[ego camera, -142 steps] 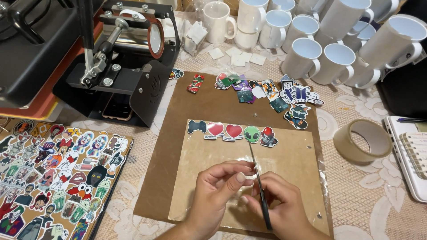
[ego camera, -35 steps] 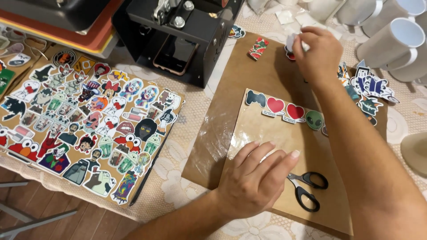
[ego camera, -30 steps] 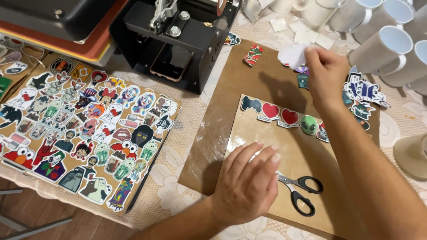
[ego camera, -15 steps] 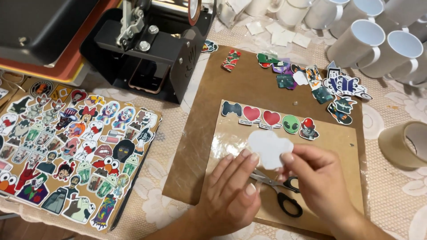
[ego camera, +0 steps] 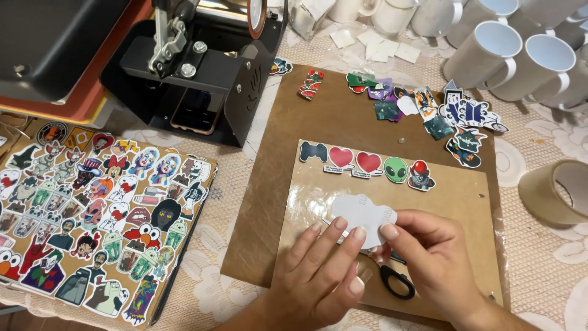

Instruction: The person is selecting various stickers, peeling off their backing, and arranging them on a clear plastic sheet in a production area.

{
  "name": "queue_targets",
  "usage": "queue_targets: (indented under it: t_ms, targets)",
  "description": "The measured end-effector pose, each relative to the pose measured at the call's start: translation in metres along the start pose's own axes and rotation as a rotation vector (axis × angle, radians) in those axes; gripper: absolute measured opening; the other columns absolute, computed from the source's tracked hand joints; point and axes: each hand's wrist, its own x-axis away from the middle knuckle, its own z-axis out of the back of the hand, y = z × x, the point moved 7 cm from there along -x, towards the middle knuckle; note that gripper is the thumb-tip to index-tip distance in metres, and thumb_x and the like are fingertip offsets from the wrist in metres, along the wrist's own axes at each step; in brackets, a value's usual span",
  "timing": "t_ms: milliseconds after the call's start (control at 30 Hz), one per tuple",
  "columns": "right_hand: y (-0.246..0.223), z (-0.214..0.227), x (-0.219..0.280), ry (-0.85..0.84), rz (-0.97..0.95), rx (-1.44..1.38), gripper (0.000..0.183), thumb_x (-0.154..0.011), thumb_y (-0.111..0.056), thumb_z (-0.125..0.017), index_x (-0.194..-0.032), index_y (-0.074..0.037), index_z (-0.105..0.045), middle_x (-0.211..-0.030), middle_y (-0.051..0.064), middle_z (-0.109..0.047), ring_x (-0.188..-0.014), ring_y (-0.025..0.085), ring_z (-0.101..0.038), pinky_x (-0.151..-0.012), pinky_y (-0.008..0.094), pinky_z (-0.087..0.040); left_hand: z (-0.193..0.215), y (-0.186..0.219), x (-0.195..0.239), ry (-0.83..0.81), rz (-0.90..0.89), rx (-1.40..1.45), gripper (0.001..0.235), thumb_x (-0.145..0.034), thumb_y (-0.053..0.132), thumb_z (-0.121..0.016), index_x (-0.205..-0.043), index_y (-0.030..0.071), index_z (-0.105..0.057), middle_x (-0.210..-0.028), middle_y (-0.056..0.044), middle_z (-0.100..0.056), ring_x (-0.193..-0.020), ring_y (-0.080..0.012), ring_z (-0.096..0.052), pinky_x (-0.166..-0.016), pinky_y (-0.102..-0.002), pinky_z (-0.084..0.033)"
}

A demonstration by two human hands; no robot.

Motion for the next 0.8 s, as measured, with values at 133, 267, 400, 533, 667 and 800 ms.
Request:
queue_targets:
  t_ms: [133, 267, 400, 533, 667, 800]
  targets:
    - [-0.008, 0.005, -0.005, -0.045, -0.004, -0.007, 0.019, -0.088, -0.01, -0.069, -0.093, 0.007, -0.076, -0.06, 0.014, -0.069, -0.051, 0.017, -0.06, -0.047, 0.026, -0.052, 0.003, 0.0, 0.0, 0.018, -0.027, 0.015, 0.041, -0.107, 0.011, -0.056, -0.137, 0.01, -0.028, -0.128, -0.007, -0.072, -0.114, -0.0301, -0.078, -0.101, -0.042, -0.059]
    - [-0.021, 0.007, -0.014, -0.15, -0.127, 0.1, 0.034, -0.092, -0.018, -0.065, -0.064, 0.001, -0.068, -0.046, 0.007, -0.055, -0.041, 0.013, -0.052, -0.039, 0.024, -0.039, 0.006, 0.005, -0.006, -0.039, -0.098, 0.206, 0.032, -0.111, 0.029, -0.031, -0.118, 0.009, -0.054, -0.124, -0.006, -0.071, -0.112, -0.0244, -0.074, -0.099, -0.036, -0.059]
    - [-0.028, 0.009, -0.017, -0.195, -0.195, 0.216, 0.036, -0.09, -0.019, -0.069, -0.061, 0.003, -0.074, -0.04, 0.009, -0.058, -0.036, 0.013, -0.054, -0.035, 0.025, -0.04, 0.006, 0.006, -0.012, 0.008, -0.132, 0.147, 0.01, -0.102, 0.012, -0.049, -0.095, 0.015, -0.042, -0.117, -0.005, -0.073, -0.105, -0.023, -0.076, -0.093, -0.033, -0.061]
    - [-0.023, 0.011, -0.016, -0.224, -0.227, 0.197, 0.033, -0.089, -0.019, -0.07, -0.069, 0.006, -0.08, -0.045, 0.009, -0.062, -0.038, 0.012, -0.054, -0.036, 0.026, -0.042, 0.0, 0.009, 0.001, -0.032, -0.14, 0.198, 0.019, -0.111, 0.023, -0.029, -0.121, 0.01, -0.04, -0.124, -0.009, -0.071, -0.111, -0.0259, -0.076, -0.099, -0.035, -0.062]
    - [-0.024, 0.006, -0.016, -0.276, -0.229, 0.162, 0.031, -0.09, -0.017, -0.068, -0.073, 0.006, -0.08, -0.048, 0.009, -0.063, -0.041, 0.012, -0.053, -0.038, 0.026, -0.043, -0.002, 0.009, 0.008, -0.027, -0.165, 0.162, 0.053, -0.108, 0.01, -0.058, -0.145, 0.006, -0.02, -0.132, -0.011, -0.069, -0.116, -0.0258, -0.073, -0.101, -0.035, -0.062]
    - [-0.029, 0.002, -0.016, -0.311, -0.202, 0.158, 0.032, -0.091, -0.017, -0.068, -0.071, 0.005, -0.079, -0.047, 0.008, -0.061, -0.04, 0.011, -0.052, -0.038, 0.025, -0.042, -0.003, 0.009, 0.009, -0.05, -0.159, 0.184, 0.051, -0.109, 0.008, -0.056, -0.144, 0.006, -0.02, -0.134, -0.012, -0.068, -0.118, -0.0263, -0.071, -0.102, -0.036, -0.063]
